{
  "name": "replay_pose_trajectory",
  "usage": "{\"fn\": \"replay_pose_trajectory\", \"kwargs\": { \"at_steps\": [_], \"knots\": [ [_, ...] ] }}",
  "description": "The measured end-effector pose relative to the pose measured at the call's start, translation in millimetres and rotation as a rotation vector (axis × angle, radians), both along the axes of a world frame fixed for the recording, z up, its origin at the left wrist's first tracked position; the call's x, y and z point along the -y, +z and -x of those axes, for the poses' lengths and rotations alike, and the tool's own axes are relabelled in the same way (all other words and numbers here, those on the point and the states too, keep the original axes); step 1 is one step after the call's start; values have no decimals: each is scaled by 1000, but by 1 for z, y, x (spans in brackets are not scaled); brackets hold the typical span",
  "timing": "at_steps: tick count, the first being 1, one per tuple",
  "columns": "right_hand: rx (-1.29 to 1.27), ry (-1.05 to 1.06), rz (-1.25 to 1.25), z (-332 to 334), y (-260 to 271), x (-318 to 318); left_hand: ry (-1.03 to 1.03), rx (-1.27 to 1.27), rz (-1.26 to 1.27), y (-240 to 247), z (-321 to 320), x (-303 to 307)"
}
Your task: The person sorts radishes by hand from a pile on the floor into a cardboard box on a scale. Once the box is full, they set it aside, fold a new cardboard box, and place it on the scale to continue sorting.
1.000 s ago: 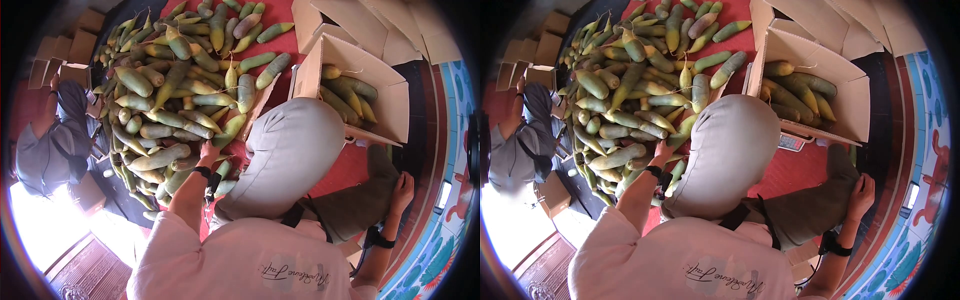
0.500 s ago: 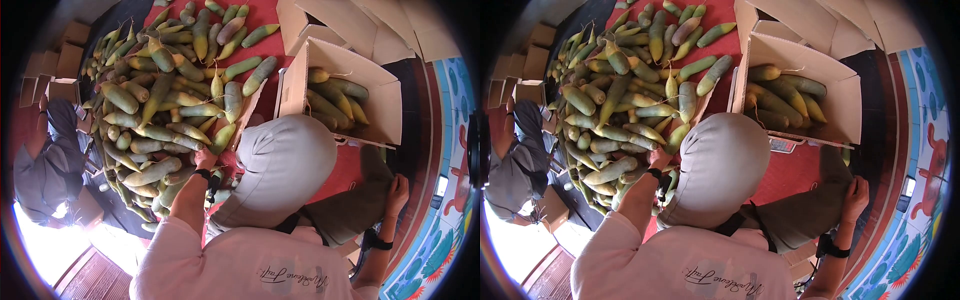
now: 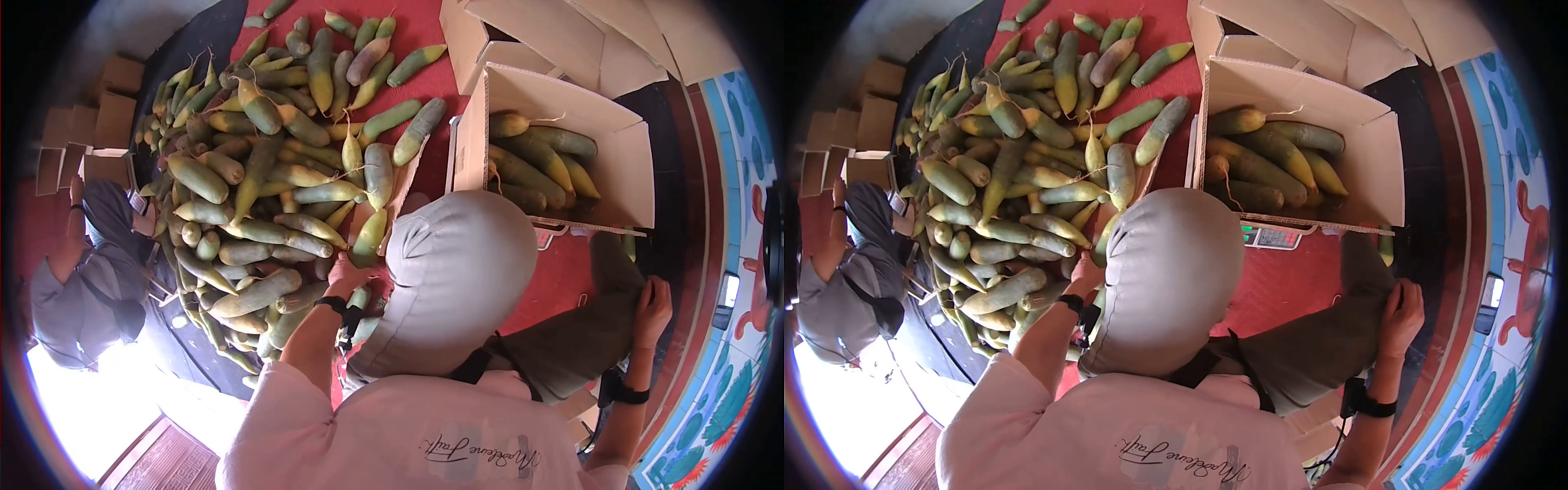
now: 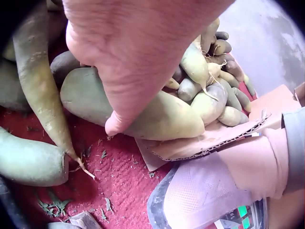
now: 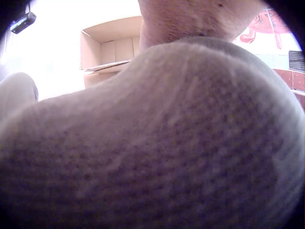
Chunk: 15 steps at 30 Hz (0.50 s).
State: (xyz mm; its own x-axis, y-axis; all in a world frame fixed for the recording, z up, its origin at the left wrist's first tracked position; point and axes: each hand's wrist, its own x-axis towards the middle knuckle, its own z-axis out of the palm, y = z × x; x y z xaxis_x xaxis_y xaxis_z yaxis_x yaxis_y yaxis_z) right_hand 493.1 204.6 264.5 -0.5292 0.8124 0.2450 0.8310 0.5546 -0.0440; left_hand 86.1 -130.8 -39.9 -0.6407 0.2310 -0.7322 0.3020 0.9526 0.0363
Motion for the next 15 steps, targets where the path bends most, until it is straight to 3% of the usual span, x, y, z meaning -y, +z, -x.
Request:
{"fn": "replay_pose_trajectory", "kwargs": {
  "at_steps": [2, 4, 6, 7, 8, 10, 11, 12, 15],
  "knots": [
    [-19, -11, 1, 2, 0, 1, 93, 155, -90, -8, 0, 8],
    [-39, -26, -2, 2, 0, 2, 114, 156, -223, -19, 0, 26],
    [-58, -9, -15, 1, 0, 2, 475, 286, -364, 12, 6, 22],
    [-68, -25, -23, 1, 0, 2, 474, 287, -362, 57, 7, 11],
    [-84, -7, -39, 2, 0, 3, 435, 260, -349, 44, 15, 24],
    [-106, -17, -65, 0, 0, 4, 651, 451, -541, 96, 20, 19],
    [-115, -4, -65, -1, 0, 4, 725, 347, -588, 95, 25, 26],
    [-126, 11, -67, -1, 0, 4, 747, 326, -664, 155, 17, 3],
    [-159, 13, -93, -2, 1, 5, 612, 288, -917, 180, 46, 8]
  ]
}}
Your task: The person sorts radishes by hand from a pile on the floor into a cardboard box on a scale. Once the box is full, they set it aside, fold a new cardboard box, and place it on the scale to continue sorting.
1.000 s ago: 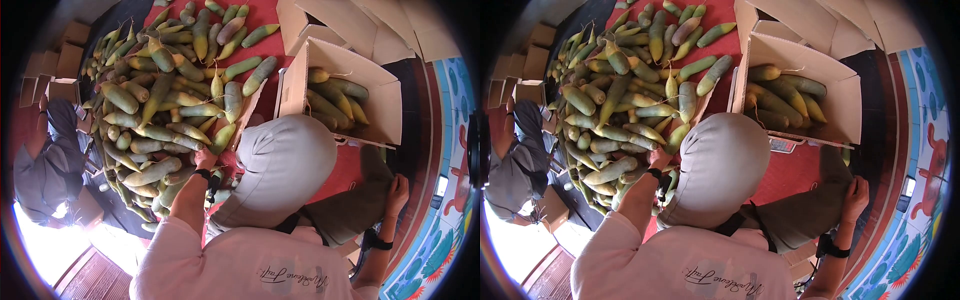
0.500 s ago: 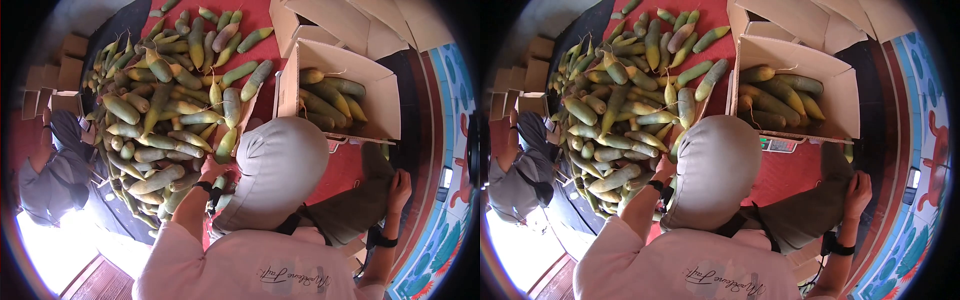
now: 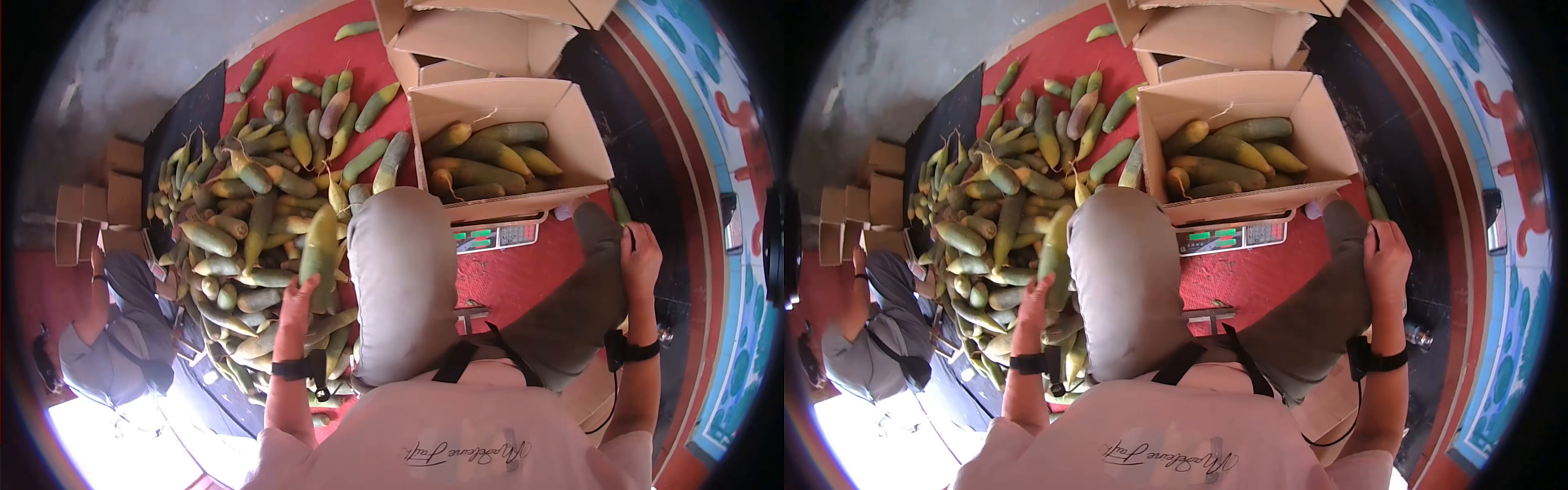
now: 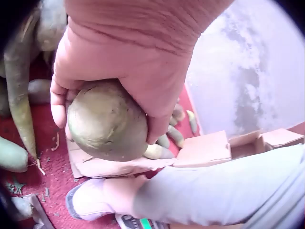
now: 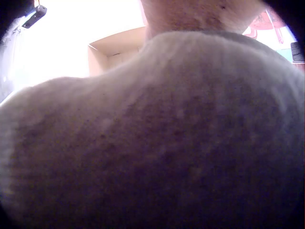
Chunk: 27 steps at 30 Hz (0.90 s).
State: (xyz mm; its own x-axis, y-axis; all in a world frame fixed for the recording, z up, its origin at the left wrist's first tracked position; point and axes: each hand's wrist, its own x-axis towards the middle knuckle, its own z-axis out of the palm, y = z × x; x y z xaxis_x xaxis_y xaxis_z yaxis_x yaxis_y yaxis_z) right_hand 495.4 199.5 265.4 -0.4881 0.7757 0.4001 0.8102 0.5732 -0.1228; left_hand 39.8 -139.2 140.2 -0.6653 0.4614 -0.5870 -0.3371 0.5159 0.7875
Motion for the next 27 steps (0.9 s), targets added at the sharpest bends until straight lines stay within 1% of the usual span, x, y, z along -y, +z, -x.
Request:
{"fn": "replay_pose_trajectory", "kwargs": {
  "at_steps": [1, 3, 5, 8, 9, 11, 12, 14, 16, 17, 19, 20, 22, 23, 25, 27],
  "knots": [
    [-3, 19, -8, -1, 0, 0, -31, -82, -50, 19, 7, -5],
    [-37, 13, -10, -2, 1, 1, -57, -206, -112, 75, 7, -31],
    [-71, 10, -10, -2, 1, 2, -187, -298, -168, 107, 17, -49],
    [-131, 16, -30, -4, -2, 3, -326, -352, -251, 157, 8, -90],
    [-147, 22, -37, -5, -2, 4, -341, -362, -255, 168, 2, -106],
    [-170, 15, -48, -7, -2, 5, -481, -310, -269, 184, -10, -138],
    [-178, 22, -66, -7, -2, 5, -496, -319, -273, 188, -17, -155],
    [-192, 16, -85, -9, -3, 5, -719, -308, -243, 193, -35, -190],
    [-230, 27, -86, -10, -4, 6, -868, -387, -154, 182, -46, -227],
    [-235, 11, -90, -11, -4, 6, -884, -392, -157, 177, -56, -244],
    [-259, 27, -75, -13, -4, 6, -1018, -528, -113, 166, -79, -272],
    [-253, 30, -87, -14, -3, 6, -1035, -529, -114, 159, -90, -281],
    [-270, 18, -95, -18, -4, 6, -1018, -736, -53, 143, -106, -296],
    [-285, 26, -103, -19, -4, 6, -1028, -737, -53, 128, -104, -300],
    [-292, 8, -101, -23, -5, 6, -1030, -754, -248, 103, -97, -305],
    [-294, -12, -94, -25, -5, 8, -1045, -788, -211, 113, -102, -297]
  ]
}}
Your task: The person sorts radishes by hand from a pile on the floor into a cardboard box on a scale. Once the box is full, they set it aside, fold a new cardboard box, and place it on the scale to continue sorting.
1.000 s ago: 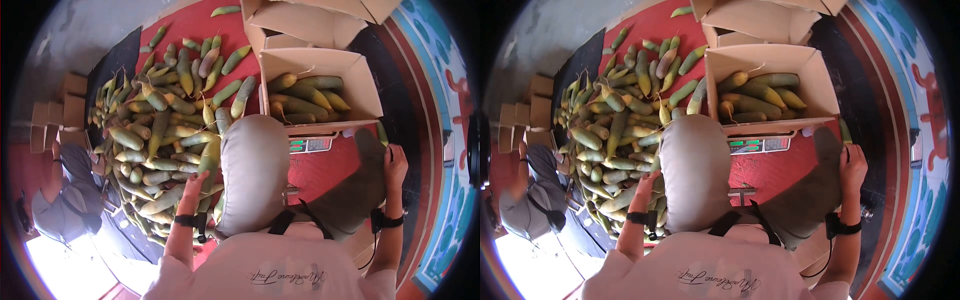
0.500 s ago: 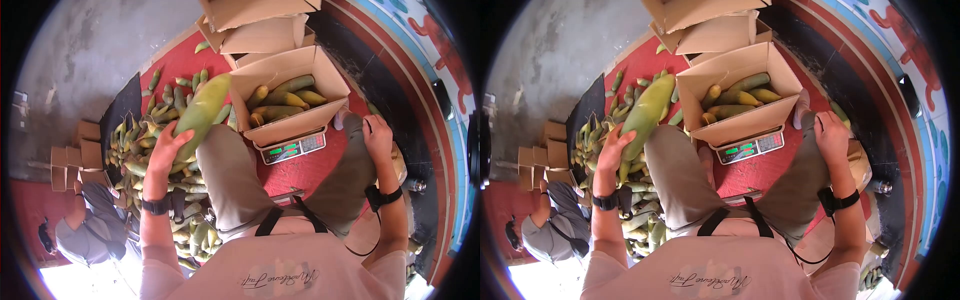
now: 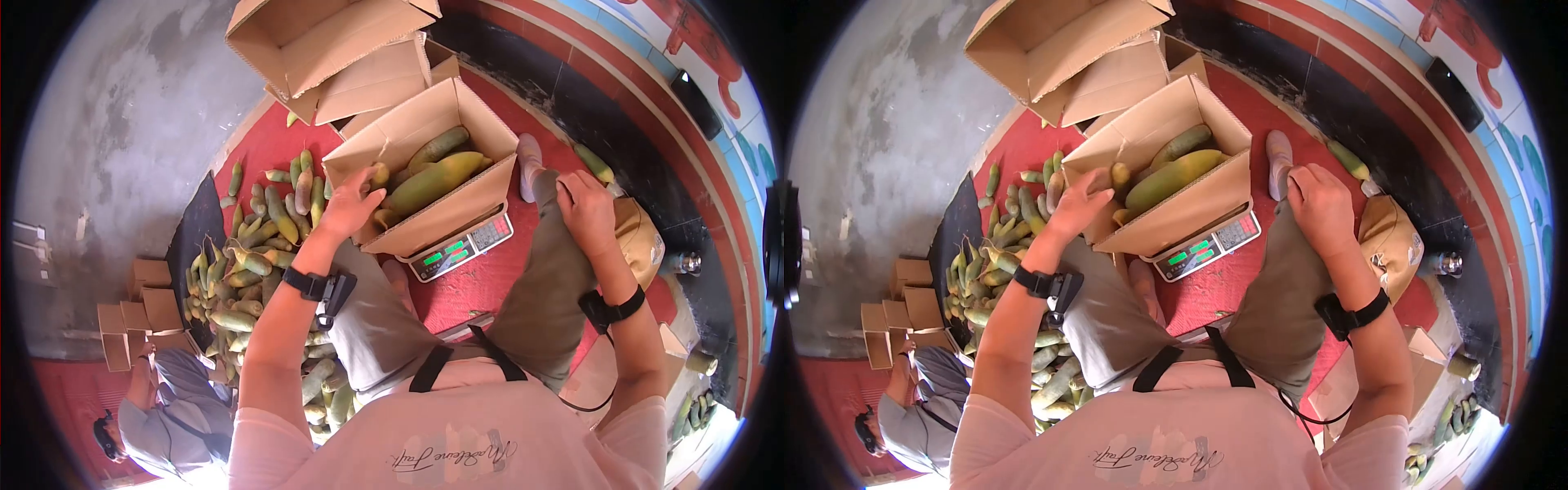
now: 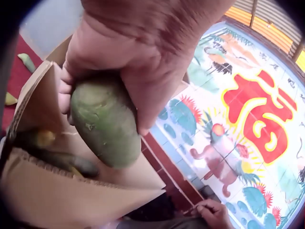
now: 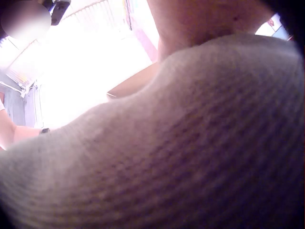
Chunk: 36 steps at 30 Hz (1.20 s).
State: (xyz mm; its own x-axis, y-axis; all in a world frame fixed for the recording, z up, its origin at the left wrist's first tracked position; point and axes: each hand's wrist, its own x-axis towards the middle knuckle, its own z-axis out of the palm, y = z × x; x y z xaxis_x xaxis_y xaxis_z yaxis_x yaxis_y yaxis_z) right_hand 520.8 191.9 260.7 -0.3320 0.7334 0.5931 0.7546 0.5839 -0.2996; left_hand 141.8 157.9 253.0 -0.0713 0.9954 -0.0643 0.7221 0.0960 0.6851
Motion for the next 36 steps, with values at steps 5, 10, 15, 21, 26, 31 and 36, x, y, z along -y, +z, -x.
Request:
{"fn": "replay_pose_trajectory", "kwargs": {
  "at_steps": [5, 10, 15, 21, 26, 31, 36],
  "knots": [
    [-38, 35, -7, 0, 1, -2, -21, -66, -75, 13, 5, 31],
    [-32, 22, -4, 5, -2, -2, 61, -91, -209, 18, 17, 55],
    [-23, 12, 2, 9, -6, -3, 116, -127, -412, 20, 25, 69],
    [-72, 28, -51, 14, -14, -3, 178, -68, -522, 8, 39, 85],
    [-76, -22, -18, 17, -13, 10, 219, -39, -489, 7, 38, 91],
    [-217, 0, -84, -17, -18, 50, 207, -33, -492, -1, 47, 88],
    [-132, -711, 207, -148, -70, 158, 162, 40, -494, -2, 44, 85]
  ]
}}
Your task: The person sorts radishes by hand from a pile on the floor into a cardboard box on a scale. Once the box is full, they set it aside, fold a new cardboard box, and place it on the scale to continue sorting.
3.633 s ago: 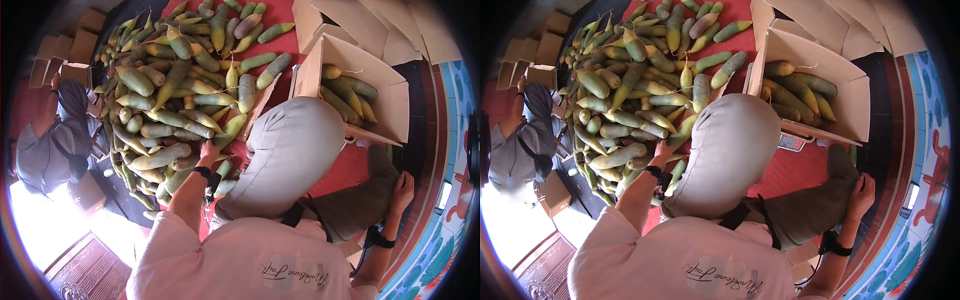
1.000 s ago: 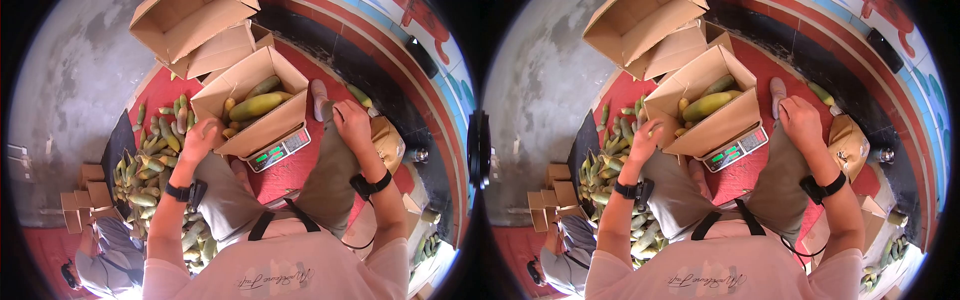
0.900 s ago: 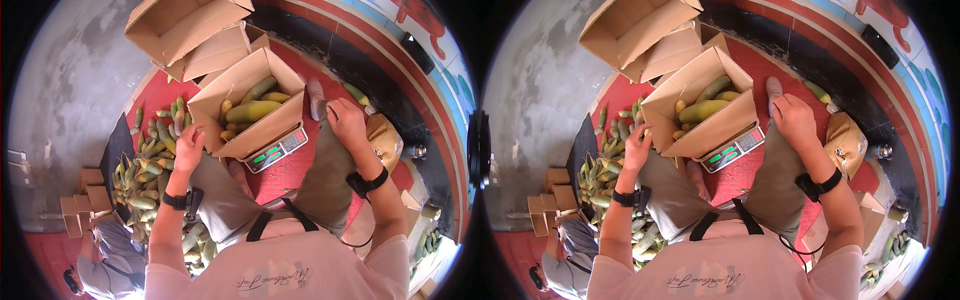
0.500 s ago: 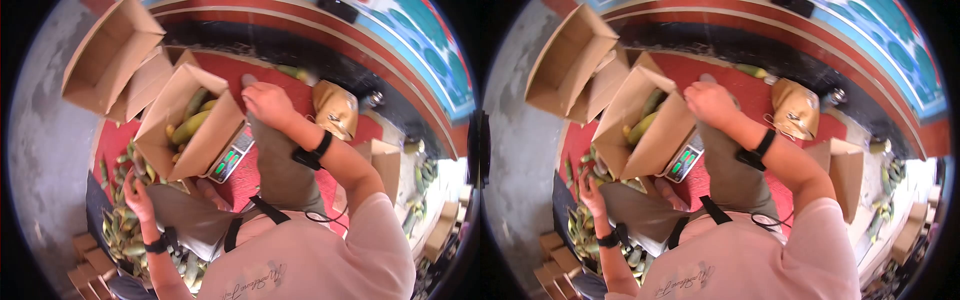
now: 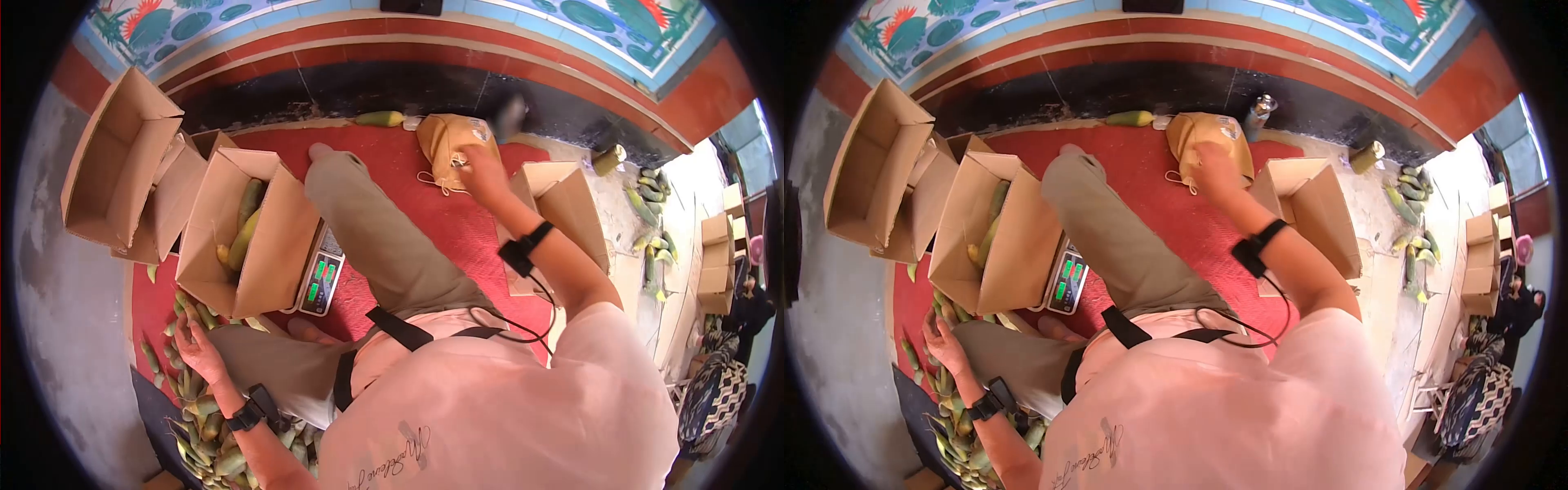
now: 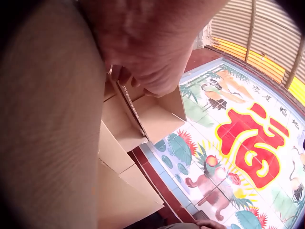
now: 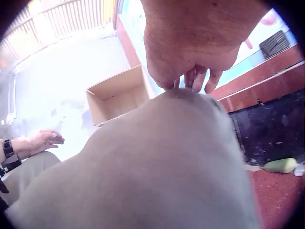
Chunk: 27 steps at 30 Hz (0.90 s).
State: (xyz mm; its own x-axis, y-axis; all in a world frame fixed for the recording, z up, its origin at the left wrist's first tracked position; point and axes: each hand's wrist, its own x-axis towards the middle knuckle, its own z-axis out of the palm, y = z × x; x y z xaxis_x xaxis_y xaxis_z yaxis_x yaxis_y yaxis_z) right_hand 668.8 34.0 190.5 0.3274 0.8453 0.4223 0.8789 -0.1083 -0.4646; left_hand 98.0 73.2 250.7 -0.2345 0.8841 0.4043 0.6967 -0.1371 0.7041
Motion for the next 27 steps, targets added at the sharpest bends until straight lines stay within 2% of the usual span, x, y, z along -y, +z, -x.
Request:
{"fn": "replay_pose_trajectory", "kwargs": {
  "at_steps": [2, 3, 5, 7, 8, 9, 10, 12, 14, 19, 22, 24, 25, 27],
  "knots": [
    [212, -180, 66, -54, -30, 59, 30, -161, -2, -1, 0, -1],
    [210, -264, 201, -59, -21, 94, 28, -159, -11, -3, 1, -2],
    [135, -450, 458, -73, -40, 151, -11, -25, 0, -9, 5, -5],
    [-32, -453, 662, -80, -63, 200, -10, -19, -54, -13, 5, -6],
    [-164, -417, 708, -86, -77, 214, -32, 13, -105, -20, 10, -9],
    [-157, -375, 672, -93, -98, 223, -6, -6, -73, -15, 9, -8],
    [-161, -431, 792, -114, -131, 224, 24, -23, -38, -11, 6, -6],
    [-262, -444, 627, -96, -120, 209, 13, -72, -132, -18, 13, -8],
    [-149, -395, 702, -97, -130, 192, 66, -68, -136, -14, 13, -3],
    [-233, -337, 658, -120, -141, 183, 128, -39, -122, -9, 17, 8],
    [-318, -397, 688, -121, -135, 182, 159, -50, -96, -2, 11, 11],
    [-194, -403, 694, -118, -137, 184, 131, -109, -100, 1, 5, 11],
    [-189, -390, 687, -118, -137, 183, 120, -34, -84, -3, 4, 8],
    [-188, -436, 663, -111, -133, 182, 99, -91, -121, 5, -5, 8]
  ]
}}
